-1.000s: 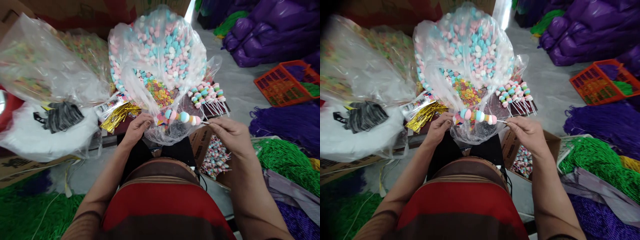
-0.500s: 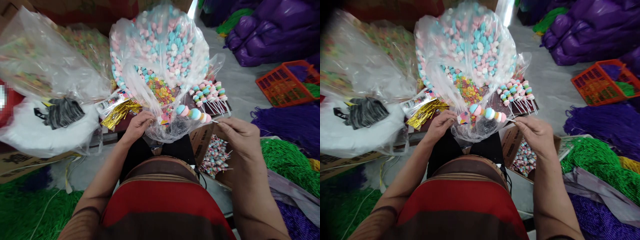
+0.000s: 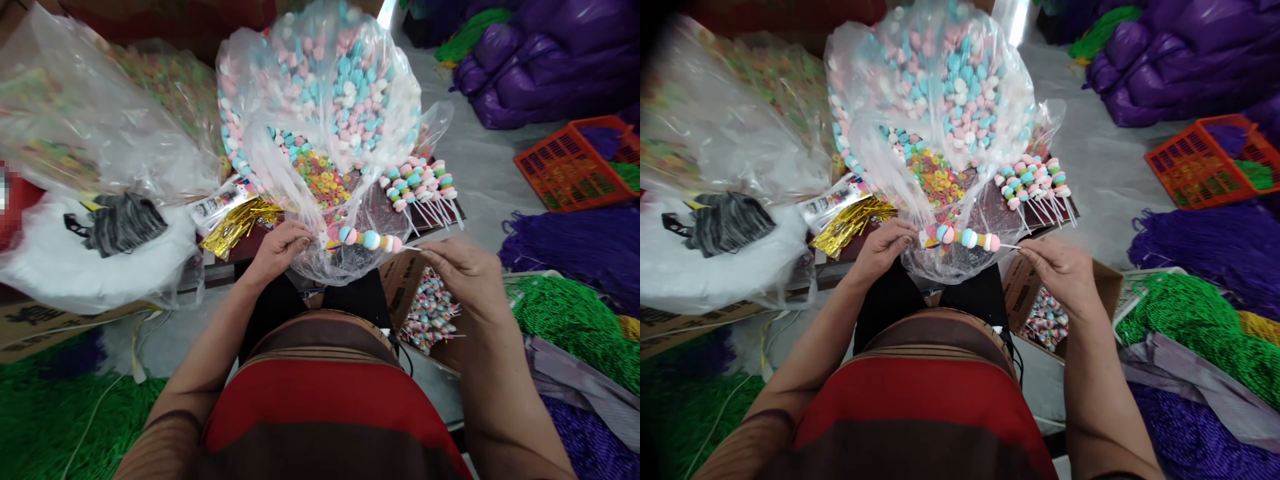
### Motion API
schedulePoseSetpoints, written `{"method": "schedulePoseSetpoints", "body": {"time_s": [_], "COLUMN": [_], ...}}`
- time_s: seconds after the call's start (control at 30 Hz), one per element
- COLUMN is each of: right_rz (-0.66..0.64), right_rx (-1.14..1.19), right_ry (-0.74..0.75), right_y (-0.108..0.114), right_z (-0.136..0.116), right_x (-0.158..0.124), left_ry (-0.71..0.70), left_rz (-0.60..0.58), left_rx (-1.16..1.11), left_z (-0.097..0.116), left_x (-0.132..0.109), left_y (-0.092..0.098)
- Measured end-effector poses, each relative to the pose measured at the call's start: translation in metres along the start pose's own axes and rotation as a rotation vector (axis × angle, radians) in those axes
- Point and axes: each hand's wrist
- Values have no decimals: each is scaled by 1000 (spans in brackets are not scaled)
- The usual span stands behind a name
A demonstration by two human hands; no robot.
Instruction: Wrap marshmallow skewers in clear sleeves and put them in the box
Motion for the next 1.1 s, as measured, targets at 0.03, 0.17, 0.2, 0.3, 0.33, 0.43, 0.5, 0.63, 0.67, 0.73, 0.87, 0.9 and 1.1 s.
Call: {"method": "schedulePoseSetpoints", "body": {"time_s": [0.03, 0.17, 0.2, 0.3, 0.33, 0.43, 0.5, 0.63, 0.67, 0.73, 0.87, 0.9, 1.1], "right_rz": [6, 31, 37, 54, 60, 78, 81, 91, 93, 85, 47, 39, -81], "right_rx": [-32, -76, -64, 20, 53, 109, 97, 79, 73, 34, -70, -77, 71], "right_ry": [3, 15, 17, 12, 11, 9, 10, 2, -1, 14, 90, 108, 138], "right_y": [1, 0, -1, -7, -9, -16, -18, -18, -18, -20, -28, -29, -35], "right_z": [0, -2, -2, -3, -3, -4, -4, -1, 1, 4, 9, 9, 8], "right_x": [0, 1, 2, 4, 4, 4, 4, 1, 1, 0, 2, 3, 5], "left_ry": [4, 6, -1, -42, -55, -69, -70, -66, -68, -79, -85, -73, 51], "left_rz": [-7, -58, -69, -84, -85, -97, -105, -112, -114, -113, -111, -113, -109], "left_rx": [21, 106, 124, 167, 185, 283, 386, 566, 589, 618, 645, 639, 153], "left_z": [-1, -2, -3, -3, -3, -2, -1, 0, 0, 1, 4, 5, 19], "left_x": [0, 0, -1, -2, -2, -2, -2, -1, -1, -2, -2, -1, 7], "left_y": [0, 0, 0, 0, 1, 1, 1, 1, 1, 0, -2, -2, 2]}}
Point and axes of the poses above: each hand's wrist, its own x-axis towards the middle knuckle, its own y-axis out of the back of the hand, z = x × y, and after that the axes turned 12 degrees about -z, right-handed
